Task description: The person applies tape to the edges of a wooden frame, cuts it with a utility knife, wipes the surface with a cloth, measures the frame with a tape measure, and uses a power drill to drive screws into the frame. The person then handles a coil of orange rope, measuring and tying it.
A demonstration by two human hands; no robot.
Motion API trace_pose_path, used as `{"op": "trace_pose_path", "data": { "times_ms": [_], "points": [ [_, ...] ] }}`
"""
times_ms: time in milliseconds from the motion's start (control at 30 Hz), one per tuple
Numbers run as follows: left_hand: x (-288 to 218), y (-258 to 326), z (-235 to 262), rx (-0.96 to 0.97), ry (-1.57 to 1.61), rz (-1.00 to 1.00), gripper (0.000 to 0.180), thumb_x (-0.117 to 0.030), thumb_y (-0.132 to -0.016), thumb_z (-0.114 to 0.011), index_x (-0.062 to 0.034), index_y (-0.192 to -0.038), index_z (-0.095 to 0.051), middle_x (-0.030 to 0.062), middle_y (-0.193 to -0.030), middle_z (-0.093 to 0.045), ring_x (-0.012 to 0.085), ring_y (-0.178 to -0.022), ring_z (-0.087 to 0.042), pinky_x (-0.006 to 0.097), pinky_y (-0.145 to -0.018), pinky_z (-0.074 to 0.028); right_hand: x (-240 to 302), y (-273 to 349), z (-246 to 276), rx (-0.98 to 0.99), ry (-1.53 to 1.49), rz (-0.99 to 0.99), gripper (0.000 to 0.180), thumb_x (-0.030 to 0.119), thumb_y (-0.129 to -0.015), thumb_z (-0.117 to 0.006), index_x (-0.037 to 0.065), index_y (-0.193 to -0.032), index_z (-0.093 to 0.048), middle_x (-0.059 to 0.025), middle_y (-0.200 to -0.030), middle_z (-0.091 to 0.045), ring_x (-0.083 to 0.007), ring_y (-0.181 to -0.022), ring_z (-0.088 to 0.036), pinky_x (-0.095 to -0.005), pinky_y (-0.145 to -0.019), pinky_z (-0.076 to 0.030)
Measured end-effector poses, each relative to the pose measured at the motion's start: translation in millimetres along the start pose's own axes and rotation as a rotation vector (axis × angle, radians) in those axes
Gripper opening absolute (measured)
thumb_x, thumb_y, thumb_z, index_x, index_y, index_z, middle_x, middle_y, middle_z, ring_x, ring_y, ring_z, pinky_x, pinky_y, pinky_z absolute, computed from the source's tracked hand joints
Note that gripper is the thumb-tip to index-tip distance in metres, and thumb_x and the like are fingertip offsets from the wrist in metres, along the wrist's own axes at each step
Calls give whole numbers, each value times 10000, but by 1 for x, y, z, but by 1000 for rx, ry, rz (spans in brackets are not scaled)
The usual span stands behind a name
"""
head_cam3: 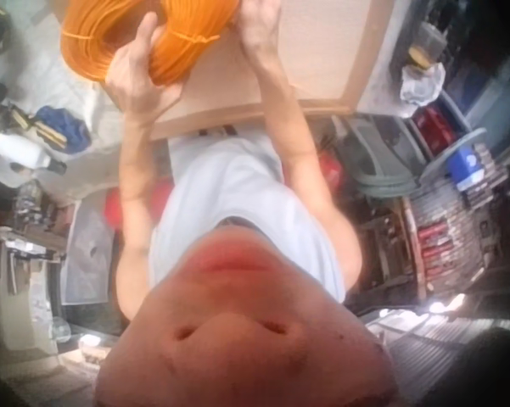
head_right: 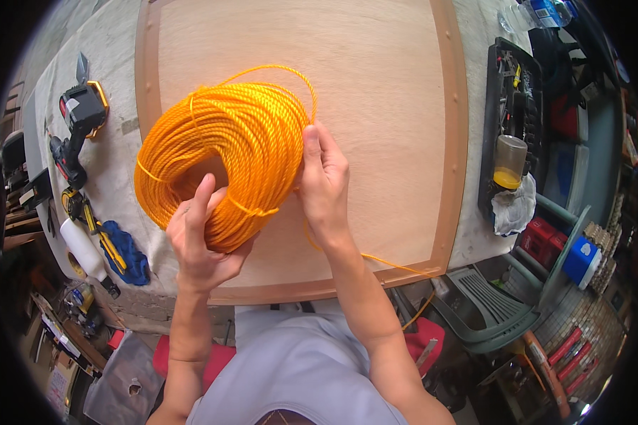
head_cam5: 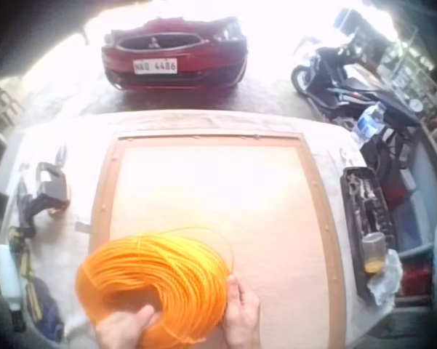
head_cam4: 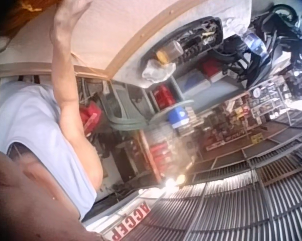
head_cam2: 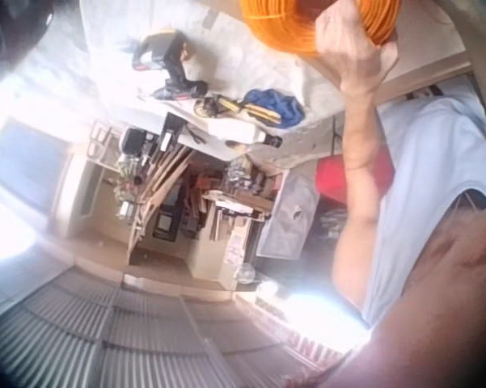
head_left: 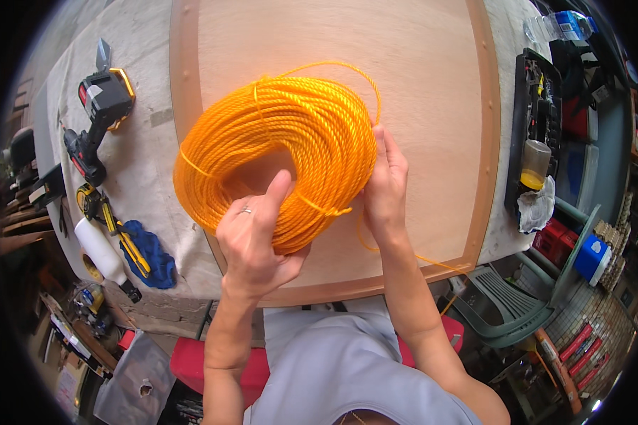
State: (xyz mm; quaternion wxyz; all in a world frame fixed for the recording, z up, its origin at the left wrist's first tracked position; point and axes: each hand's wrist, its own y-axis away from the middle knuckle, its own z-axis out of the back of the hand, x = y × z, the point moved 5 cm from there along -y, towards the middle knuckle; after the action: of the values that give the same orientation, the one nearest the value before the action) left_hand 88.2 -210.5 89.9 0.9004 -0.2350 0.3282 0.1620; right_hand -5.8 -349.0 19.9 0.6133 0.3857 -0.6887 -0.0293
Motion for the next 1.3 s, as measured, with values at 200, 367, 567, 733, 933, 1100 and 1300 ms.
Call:
{"op": "trace_pose_path", "data": {
  "times_ms": [200, 367, 567, 733, 933, 1100, 1300],
  "points": [
    [2, 10, 3, 4, 38, -144, 751, -59, -586, -767, 10, -1280, -489, 112, -903, -678, 249, -657, -631, 360, -635, -479, 16, -11, 33, -115, 612, 292, 337, 285, -993, -514, -3, -938, -680, 22, -651, -566, -72, -551, -496, -241, -482, -399],
    [16, 3, 32, 291, -102, -51, 665, 2, -555, -699, -13, -1204, -554, 67, -948, -674, 250, -802, -637, 379, -786, -462, 89, 24, 116, -361, 730, 397, 210, 84, -953, -508, -24, -1044, -662, -70, -753, -653, -152, -653, -608, -279, -617, -496],
    [30, -2, 53, 746, -434, 24, 646, -170, -593, -767, -18, -1190, -573, 115, -1064, -633, 299, -1142, -536, 488, -1136, -243, 171, 110, 239, 78, -360, 259, 347, 31, -916, -471, -41, -1252, -515, 38, -597, -335, -54, -432, -257, -230, -419, -257],
    [13, -12, 43, 545, -290, 243, 902, -538, -567, -788, 91, -1163, -535, 181, -977, -641, 345, -1070, -584, 465, -1129, -264, 191, 140, 270, -280, 765, 433, 413, 29, -848, -562, -22, -1256, -522, -73, -892, -530, -165, -732, -513, -294, -655, -423],
    [-7, -6, -19, 431, -551, 536, 932, -494, -553, -824, 130, -1170, -510, 163, -786, -644, 329, -800, -630, 428, -1017, -368, 100, 71, 90, 97, 1296, 642, 557, 20, -719, -657, 29, -1268, -560, -195, -1416, -420, -359, -1349, -360, -480, -1111, -266],
    [-10, -3, 2, 259, -294, 287, 811, -318, -538, -813, 107, -1168, -528, 149, -772, -640, 296, -731, -635, 425, -953, -391, 17, 27, 24, 256, 1247, 798, 376, 100, -851, -646, 32, -1216, -591, -147, -1178, -566, -321, -1095, -524, -461, -914, -407],
    [2, 2, 20, 285, -182, 83, 779, -213, -551, -762, 103, -1226, -534, 114, -813, -631, 267, -760, -619, 448, -1044, -325, 11, 42, 19, 226, 692, 415, 291, 49, -903, -583, -13, -1187, -577, -109, -689, -551, -183, -563, -527, -345, -533, -432]
  ]
}}
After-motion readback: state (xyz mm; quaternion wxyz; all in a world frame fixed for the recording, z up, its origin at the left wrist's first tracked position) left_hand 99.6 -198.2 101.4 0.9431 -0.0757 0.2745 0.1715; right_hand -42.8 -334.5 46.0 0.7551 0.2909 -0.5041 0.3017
